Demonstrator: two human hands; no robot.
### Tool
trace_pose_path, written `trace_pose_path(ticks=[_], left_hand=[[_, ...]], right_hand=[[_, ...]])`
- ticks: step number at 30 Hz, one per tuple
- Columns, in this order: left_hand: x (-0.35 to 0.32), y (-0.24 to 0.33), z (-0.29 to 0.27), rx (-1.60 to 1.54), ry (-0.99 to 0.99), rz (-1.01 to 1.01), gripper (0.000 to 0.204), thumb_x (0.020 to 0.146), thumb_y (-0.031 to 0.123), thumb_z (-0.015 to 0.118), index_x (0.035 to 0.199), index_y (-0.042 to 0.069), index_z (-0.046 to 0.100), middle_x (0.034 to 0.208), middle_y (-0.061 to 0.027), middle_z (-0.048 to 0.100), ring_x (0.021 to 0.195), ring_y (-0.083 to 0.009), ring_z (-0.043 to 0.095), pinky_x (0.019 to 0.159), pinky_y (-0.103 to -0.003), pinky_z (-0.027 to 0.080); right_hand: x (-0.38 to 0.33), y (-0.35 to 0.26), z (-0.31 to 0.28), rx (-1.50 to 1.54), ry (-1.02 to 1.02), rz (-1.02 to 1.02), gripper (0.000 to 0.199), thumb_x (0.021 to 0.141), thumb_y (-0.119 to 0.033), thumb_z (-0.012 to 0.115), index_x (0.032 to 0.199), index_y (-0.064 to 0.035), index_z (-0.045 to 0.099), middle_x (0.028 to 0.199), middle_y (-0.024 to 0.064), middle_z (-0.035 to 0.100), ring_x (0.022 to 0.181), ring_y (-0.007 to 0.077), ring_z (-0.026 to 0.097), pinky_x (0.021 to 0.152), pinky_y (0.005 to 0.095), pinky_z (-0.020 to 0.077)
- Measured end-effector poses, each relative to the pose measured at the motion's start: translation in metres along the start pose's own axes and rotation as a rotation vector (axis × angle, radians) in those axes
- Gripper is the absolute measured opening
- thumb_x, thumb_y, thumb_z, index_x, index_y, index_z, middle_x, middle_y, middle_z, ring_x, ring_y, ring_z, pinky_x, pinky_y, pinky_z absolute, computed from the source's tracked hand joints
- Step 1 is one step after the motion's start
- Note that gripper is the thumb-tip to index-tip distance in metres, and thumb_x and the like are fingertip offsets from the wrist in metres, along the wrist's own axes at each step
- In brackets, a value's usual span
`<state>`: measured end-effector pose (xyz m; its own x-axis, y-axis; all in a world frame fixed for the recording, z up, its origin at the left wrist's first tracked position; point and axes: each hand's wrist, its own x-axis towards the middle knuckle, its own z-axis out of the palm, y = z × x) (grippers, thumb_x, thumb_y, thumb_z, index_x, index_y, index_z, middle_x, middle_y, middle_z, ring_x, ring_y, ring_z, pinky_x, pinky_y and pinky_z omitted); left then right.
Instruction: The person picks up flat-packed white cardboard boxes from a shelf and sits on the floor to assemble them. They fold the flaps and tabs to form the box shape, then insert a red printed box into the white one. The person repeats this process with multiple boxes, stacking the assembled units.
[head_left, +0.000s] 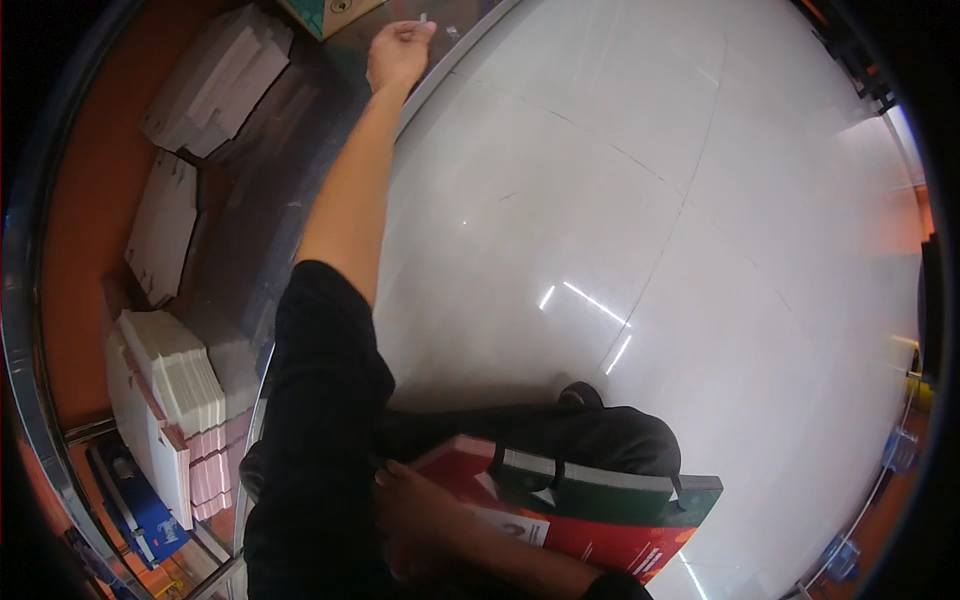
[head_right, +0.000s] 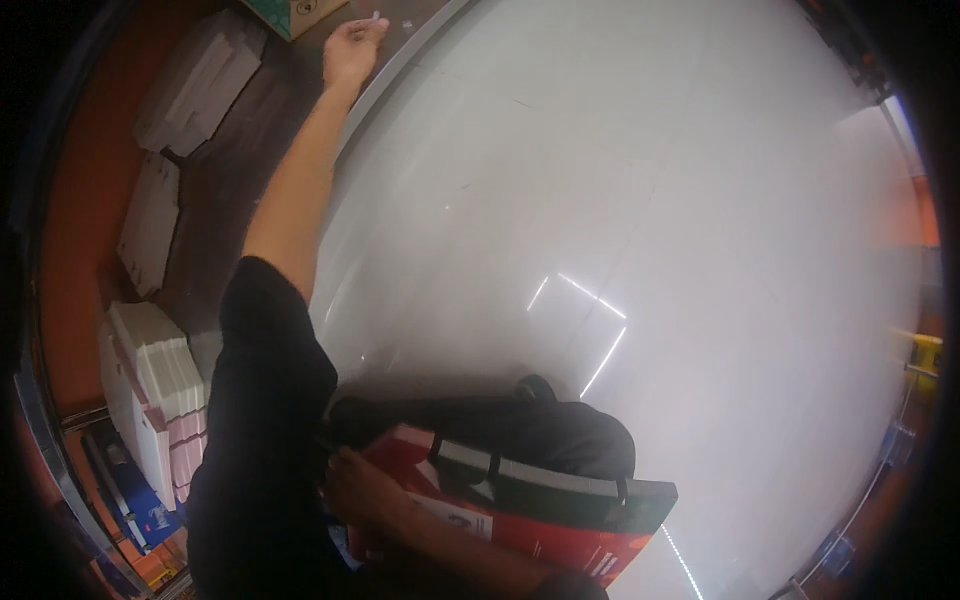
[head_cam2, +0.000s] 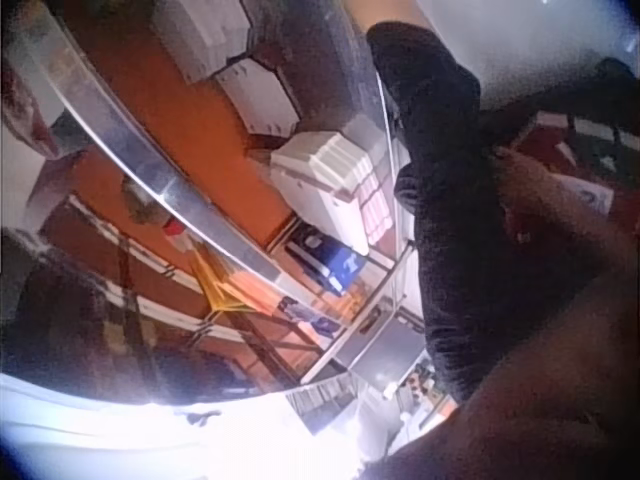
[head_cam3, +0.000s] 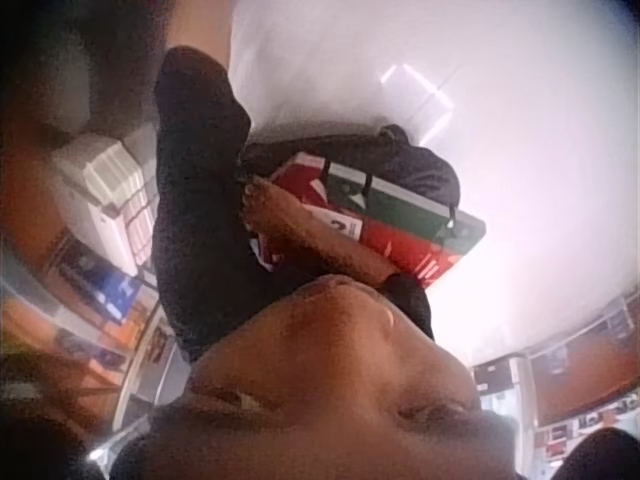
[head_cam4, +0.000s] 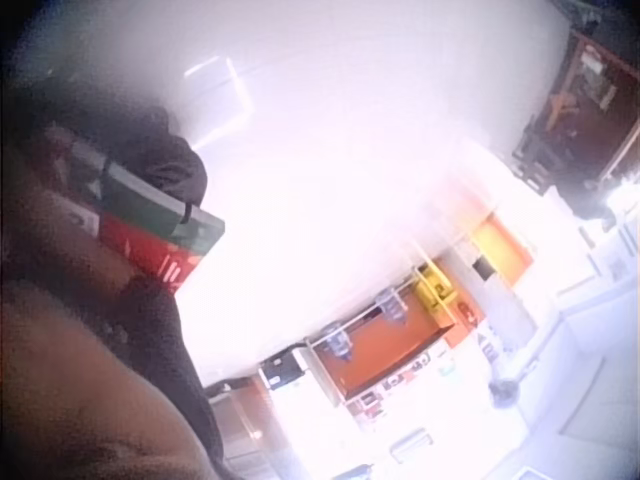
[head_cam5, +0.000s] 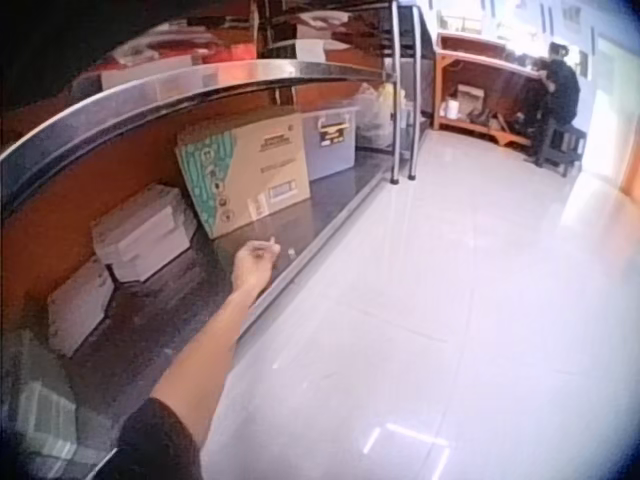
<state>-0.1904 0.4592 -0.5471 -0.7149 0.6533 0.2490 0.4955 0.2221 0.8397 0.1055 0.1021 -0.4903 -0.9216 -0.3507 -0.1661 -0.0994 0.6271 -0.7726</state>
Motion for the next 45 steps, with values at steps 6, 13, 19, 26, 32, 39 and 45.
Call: trace_pose_path(ticks=[6,13,19,26,32,39,45], left_hand=[[-0.001,0.018,0.009,0.295,-0.02,0.15,0.028,0.081,0.032,0.069,0.099,0.011,0.067,0.098,-0.01,0.069,0.094,-0.0264,0.065,0.082,-0.037,0.049],[0.0,0.03,0.014,0.259,0.053,0.192,0.014,0.082,0.022,0.063,0.084,0.008,0.062,0.088,-0.0167,0.068,0.088,-0.0336,0.065,0.077,-0.043,0.05],[0.015,0.019,0.029,0.385,0.019,0.225,0.012,0.083,0.017,0.059,0.089,0.007,0.059,0.088,-0.0212,0.066,0.089,-0.0387,0.063,0.075,-0.048,0.049],[0.043,-0.026,0.033,-0.059,-0.027,0.293,0.004,0.085,0.006,0.058,0.087,0.003,0.057,0.079,-0.0174,0.065,0.08,-0.0284,0.065,0.073,-0.039,0.05],[0.034,-0.035,0.013,-0.295,0.021,0.146,0.015,0.082,0.009,0.068,0.09,0.0,0.058,0.09,-0.011,0.066,0.088,-0.0193,0.061,0.078,-0.033,0.048],[0.007,0.004,0.013,0.046,-0.118,0.46,0.008,0.078,0.006,0.065,0.082,0.0,0.063,0.097,-0.0207,0.067,0.091,-0.029,0.066,0.079,-0.036,0.05],[0.003,0.014,0.011,0.128,-0.063,0.398,0.008,0.08,0.008,0.06,0.082,0.001,0.064,0.082,-0.0211,0.068,0.082,-0.0304,0.068,0.074,-0.041,0.051]], right_hand=[[-0.004,0.005,0.01,-0.198,0.08,-0.049,0.031,0.075,-0.032,0.058,0.092,-0.0092,0.071,0.099,0.0059,0.064,0.102,0.0239,0.054,0.1,0.0415,0.0304],[-0.002,0.003,-0.005,-0.057,-0.067,-0.047,0.034,0.073,-0.033,0.06,0.093,-0.0079,0.07,0.103,0.0078,0.063,0.109,0.025,0.052,0.105,0.0425,0.027],[-0.003,0.004,-0.005,-0.103,-0.047,-0.033,0.033,0.074,-0.032,0.06,0.094,-0.0081,0.07,0.104,0.0071,0.063,0.111,0.024,0.051,0.104,0.042,0.0267],[-0.005,0.001,-0.002,-0.091,-0.019,-0.008,0.031,0.076,-0.031,0.06,0.095,-0.0084,0.069,0.104,0.0063,0.063,0.113,0.0229,0.05,0.104,0.0415,0.0263],[-0.005,0.001,-0.004,-0.218,0.018,0.018,0.026,0.078,-0.029,0.058,0.094,-0.0099,0.068,0.102,0.0045,0.063,0.108,0.0204,0.051,0.101,0.0383,0.0286],[0.001,0.001,0.014,-0.215,0.136,-0.015,0.024,0.076,-0.029,0.061,0.092,-0.0116,0.068,0.098,0.0034,0.064,0.105,0.0201,0.054,0.098,0.0376,0.0308],[0.005,0.005,0.023,-0.176,0.189,-0.033,0.022,0.074,-0.027,0.063,0.089,-0.0127,0.069,0.095,0.0026,0.065,0.101,0.0197,0.055,0.095,0.0373,0.0331]])
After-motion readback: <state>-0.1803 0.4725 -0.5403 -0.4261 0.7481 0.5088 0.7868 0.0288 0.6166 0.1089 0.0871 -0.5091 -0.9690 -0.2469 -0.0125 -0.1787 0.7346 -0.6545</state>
